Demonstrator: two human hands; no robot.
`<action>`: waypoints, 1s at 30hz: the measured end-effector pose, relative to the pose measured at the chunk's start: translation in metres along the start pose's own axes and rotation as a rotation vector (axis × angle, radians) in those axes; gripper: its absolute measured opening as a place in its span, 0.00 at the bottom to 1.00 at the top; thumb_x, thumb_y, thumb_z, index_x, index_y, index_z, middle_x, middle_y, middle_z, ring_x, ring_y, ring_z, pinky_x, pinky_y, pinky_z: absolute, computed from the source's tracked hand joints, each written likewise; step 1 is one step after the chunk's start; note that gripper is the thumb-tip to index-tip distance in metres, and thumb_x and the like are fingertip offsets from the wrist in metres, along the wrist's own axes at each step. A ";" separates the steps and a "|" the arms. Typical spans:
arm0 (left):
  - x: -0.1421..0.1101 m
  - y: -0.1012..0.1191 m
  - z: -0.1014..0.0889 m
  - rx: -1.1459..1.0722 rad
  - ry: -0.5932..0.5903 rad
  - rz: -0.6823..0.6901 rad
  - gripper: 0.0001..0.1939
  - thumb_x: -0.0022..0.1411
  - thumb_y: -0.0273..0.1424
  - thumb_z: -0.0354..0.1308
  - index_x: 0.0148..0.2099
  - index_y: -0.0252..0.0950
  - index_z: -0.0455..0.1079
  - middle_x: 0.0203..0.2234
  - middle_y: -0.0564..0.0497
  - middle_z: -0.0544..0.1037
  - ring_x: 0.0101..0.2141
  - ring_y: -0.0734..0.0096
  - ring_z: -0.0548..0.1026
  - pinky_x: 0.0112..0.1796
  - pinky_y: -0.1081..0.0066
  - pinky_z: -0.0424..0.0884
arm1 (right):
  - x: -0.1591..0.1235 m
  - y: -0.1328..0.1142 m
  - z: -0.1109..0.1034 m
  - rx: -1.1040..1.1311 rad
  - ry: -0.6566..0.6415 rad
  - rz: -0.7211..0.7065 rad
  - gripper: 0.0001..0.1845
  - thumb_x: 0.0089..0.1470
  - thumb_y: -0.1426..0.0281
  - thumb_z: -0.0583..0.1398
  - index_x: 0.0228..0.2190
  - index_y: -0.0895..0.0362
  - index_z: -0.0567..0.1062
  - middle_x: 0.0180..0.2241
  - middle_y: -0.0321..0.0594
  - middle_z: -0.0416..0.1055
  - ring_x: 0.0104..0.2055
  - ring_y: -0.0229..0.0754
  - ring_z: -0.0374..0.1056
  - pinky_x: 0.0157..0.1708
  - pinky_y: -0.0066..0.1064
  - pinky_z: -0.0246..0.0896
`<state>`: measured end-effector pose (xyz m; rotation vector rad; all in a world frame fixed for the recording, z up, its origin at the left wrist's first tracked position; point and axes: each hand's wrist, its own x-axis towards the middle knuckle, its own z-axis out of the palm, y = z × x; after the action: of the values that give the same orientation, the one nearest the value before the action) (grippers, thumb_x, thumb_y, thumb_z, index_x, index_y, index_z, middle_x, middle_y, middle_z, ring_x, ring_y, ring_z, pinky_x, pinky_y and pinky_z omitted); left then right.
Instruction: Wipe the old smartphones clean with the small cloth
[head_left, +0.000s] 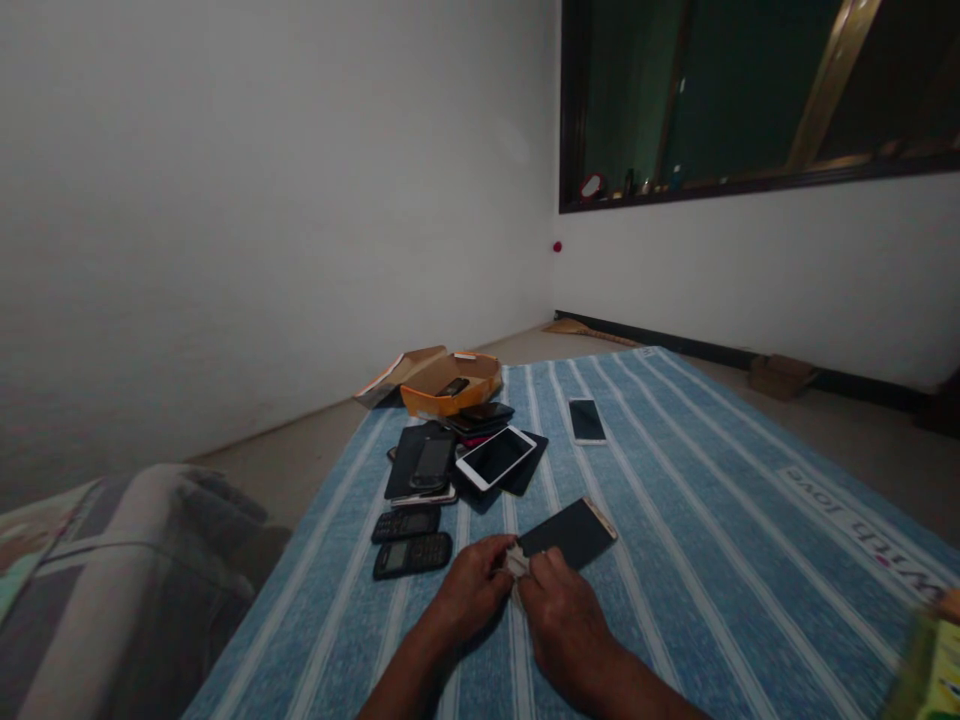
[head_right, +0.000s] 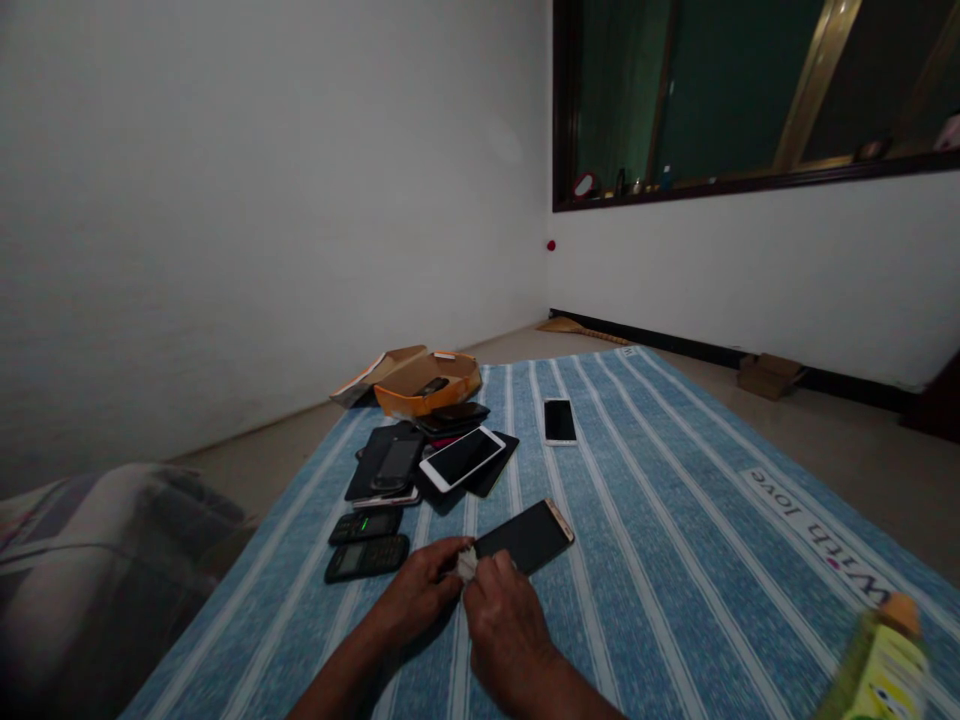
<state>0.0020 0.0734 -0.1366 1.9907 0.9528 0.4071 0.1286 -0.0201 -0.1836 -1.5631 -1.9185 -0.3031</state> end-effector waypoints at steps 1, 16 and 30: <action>0.000 0.001 0.000 -0.004 -0.002 -0.003 0.20 0.49 0.25 0.50 0.44 0.31 0.74 0.38 0.47 0.80 0.39 0.62 0.76 0.44 0.66 0.70 | 0.000 0.000 -0.001 -0.002 -0.006 0.003 0.14 0.40 0.87 0.58 0.28 0.58 0.73 0.32 0.43 0.68 0.36 0.46 0.60 0.32 0.35 0.60; -0.002 0.007 -0.005 -0.009 -0.049 0.062 0.09 0.54 0.29 0.51 0.35 0.34 0.71 0.31 0.51 0.77 0.35 0.66 0.73 0.40 0.70 0.67 | 0.015 -0.004 0.007 -0.068 -0.065 0.084 0.16 0.45 0.87 0.58 0.34 0.57 0.75 0.33 0.43 0.71 0.36 0.47 0.62 0.32 0.35 0.59; -0.002 0.007 -0.001 0.002 -0.053 -0.025 0.09 0.48 0.31 0.58 0.34 0.35 0.67 0.25 0.57 0.67 0.27 0.73 0.64 0.28 0.74 0.59 | 0.032 0.027 0.005 -0.060 -0.028 0.126 0.06 0.54 0.79 0.62 0.33 0.57 0.76 0.32 0.40 0.70 0.37 0.45 0.62 0.35 0.34 0.55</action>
<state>0.0030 0.0706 -0.1304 1.9797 0.9448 0.3381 0.1491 0.0151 -0.1740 -1.7279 -1.8378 -0.2880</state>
